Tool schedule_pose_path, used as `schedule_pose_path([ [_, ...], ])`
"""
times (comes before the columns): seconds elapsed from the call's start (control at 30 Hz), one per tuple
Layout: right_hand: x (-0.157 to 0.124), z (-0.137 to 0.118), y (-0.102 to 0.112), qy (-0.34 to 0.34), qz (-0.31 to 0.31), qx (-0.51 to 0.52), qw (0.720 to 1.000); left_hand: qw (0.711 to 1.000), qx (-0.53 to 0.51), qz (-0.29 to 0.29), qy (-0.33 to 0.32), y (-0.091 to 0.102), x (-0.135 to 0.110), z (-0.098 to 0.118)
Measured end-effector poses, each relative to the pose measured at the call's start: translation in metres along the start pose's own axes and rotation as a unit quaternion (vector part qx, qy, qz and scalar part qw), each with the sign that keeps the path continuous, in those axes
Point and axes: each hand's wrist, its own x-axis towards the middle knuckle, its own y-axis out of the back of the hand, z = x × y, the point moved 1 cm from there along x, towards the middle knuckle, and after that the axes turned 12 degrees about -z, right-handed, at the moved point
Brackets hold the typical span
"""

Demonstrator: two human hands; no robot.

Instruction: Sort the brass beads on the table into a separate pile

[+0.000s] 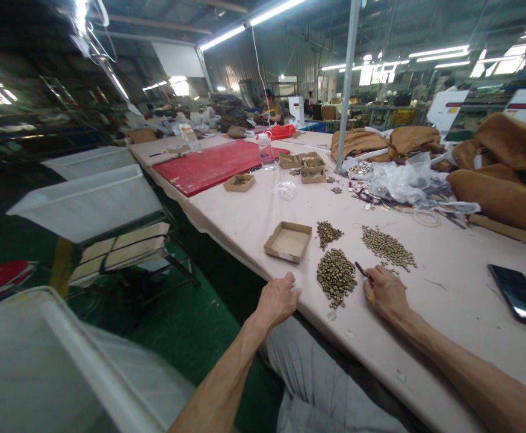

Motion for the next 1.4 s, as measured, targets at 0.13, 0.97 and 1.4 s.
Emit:
schedule_pose_path([
  [0.13, 0.009, 0.008, 0.0, -0.015, 0.007, -0.009, 1.0, 1.0, -0.001, 0.001, -0.001, 0.0, 0.0, 0.0],
  [0.97, -0.051, 0.002, 0.003, 0.091, -0.012, 0.096, 0.991, 1.0, 0.008, 0.001, -0.003, -0.005, 0.001, 0.002],
  [1.4, -0.043, 0.001, 0.001, 0.077, 0.01, 0.084, 0.993, 0.999, 0.02, 0.013, -0.021, -0.006, 0.002, 0.0],
])
